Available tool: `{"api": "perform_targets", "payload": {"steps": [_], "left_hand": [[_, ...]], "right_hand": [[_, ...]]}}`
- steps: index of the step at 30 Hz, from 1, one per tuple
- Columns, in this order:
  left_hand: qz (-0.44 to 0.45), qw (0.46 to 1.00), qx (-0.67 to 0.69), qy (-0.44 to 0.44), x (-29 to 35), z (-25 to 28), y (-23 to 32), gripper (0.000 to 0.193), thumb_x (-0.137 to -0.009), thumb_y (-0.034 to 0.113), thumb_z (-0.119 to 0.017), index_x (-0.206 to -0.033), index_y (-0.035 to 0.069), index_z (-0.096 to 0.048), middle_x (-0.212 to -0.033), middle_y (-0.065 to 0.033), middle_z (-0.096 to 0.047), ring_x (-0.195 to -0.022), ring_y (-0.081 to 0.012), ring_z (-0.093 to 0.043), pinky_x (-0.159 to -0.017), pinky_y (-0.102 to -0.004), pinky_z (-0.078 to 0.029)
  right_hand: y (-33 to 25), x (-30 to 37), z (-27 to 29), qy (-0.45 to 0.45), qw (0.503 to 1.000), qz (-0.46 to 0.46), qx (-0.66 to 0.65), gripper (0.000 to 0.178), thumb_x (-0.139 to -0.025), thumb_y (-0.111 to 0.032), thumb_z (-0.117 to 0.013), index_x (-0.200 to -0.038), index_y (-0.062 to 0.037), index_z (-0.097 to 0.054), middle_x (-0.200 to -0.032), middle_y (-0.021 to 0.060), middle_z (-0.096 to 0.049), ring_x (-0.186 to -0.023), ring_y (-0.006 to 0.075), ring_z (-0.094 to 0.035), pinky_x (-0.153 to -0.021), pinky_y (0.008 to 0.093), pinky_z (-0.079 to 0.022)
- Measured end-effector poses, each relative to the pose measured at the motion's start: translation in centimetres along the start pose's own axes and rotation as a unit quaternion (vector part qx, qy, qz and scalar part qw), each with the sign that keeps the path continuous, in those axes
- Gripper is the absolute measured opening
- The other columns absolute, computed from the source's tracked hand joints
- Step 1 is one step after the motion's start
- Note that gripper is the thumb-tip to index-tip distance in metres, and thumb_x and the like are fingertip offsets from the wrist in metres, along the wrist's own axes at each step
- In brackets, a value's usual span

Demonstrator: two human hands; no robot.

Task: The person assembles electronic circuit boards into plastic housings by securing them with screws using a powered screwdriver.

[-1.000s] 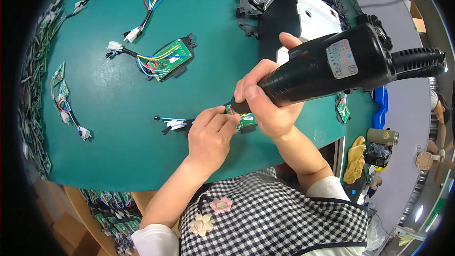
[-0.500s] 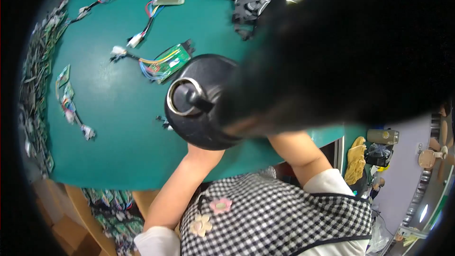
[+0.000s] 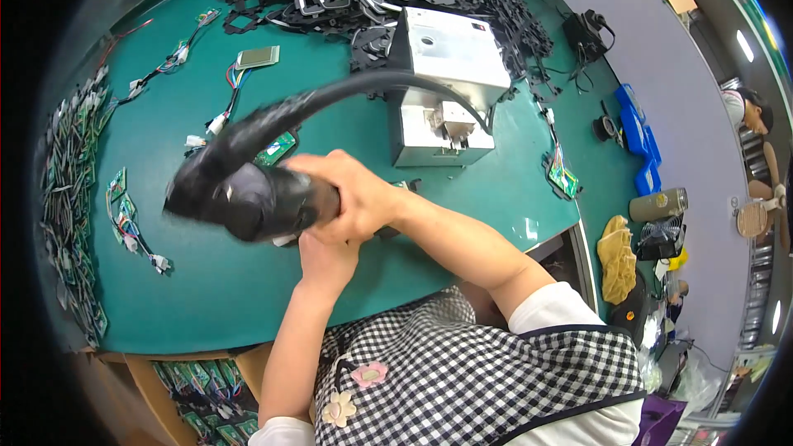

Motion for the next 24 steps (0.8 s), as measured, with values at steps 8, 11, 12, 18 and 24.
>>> {"api": "perform_targets", "payload": {"steps": [8,11,12,18,24], "left_hand": [[-0.05,0.994,-0.063,-0.078,-0.9,0.7,2.5,0.052,-0.053,0.007,-0.076,-0.103,0.009,-0.06,-0.095,-0.0062,-0.054,-0.091,-0.0258,-0.051,-0.077,-0.0368,-0.042],[-0.068,0.993,-0.066,-0.077,-1.3,1.3,2.7,0.061,-0.05,0.002,-0.076,-0.108,0.006,-0.057,-0.098,-0.0089,-0.054,-0.091,-0.0276,-0.051,-0.077,-0.0374,-0.043],[-0.079,0.992,-0.061,-0.074,-1.4,1.5,2.5,0.052,-0.053,0.0,-0.074,-0.103,0.005,-0.06,-0.095,-0.0091,-0.055,-0.089,-0.0276,-0.052,-0.075,-0.0366,-0.044],[-0.061,0.995,-0.046,-0.064,-1.8,1.3,1.5,0.027,-0.061,-0.003,-0.068,-0.087,0.005,-0.066,-0.084,-0.0074,-0.058,-0.077,-0.0252,-0.055,-0.066,-0.0348,-0.046],[-0.055,0.997,-0.028,-0.047,-2.1,0.6,0.9,0.021,-0.061,-0.001,-0.069,-0.081,0.005,-0.067,-0.08,-0.0058,-0.056,-0.074,-0.0231,-0.055,-0.064,-0.034,-0.046]], "right_hand": [[-6.2,5.2,9.4,0.385,0.916,0.095,0.056,0.052,-0.069,0.002,-0.059,-0.116,0.006,-0.035,-0.061,0.0042,-0.052,-0.052,0.01,-0.05,-0.054,0.0229,-0.044],[-7.7,6.2,14.3,0.431,0.889,0.148,0.055,0.072,-0.071,0.008,-0.056,-0.129,0.0066,-0.014,-0.063,0.0059,-0.055,-0.053,0.0132,-0.055,-0.055,0.0243,-0.047],[-7.2,6.2,14.5,0.433,0.89,0.125,0.066,0.07,-0.07,0.008,-0.057,-0.129,0.0065,-0.019,-0.062,0.0053,-0.055,-0.052,0.0125,-0.055,-0.054,0.0236,-0.047],[-5.8,5.4,13.6,0.386,0.919,-0.016,0.08,0.066,-0.071,0.001,-0.056,-0.128,0.0059,-0.023,-0.059,0.0096,-0.053,-0.049,0.017,-0.054,-0.054,0.0288,-0.047],[-5.6,7.2,6.9,0.366,0.929,0.027,-0.045,0.075,-0.078,-0.005,-0.053,-0.136,-0.0066,-0.006,-0.064,0.0086,-0.048,-0.053,0.0181,-0.051,-0.054,0.0343,-0.047]]}}
Point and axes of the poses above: each hand's wrist, its own x-axis away from the middle knuckle, its own z-axis out of the back of the hand, y = z × x, the point moved 6 cm from there along -x, towards the middle knuckle
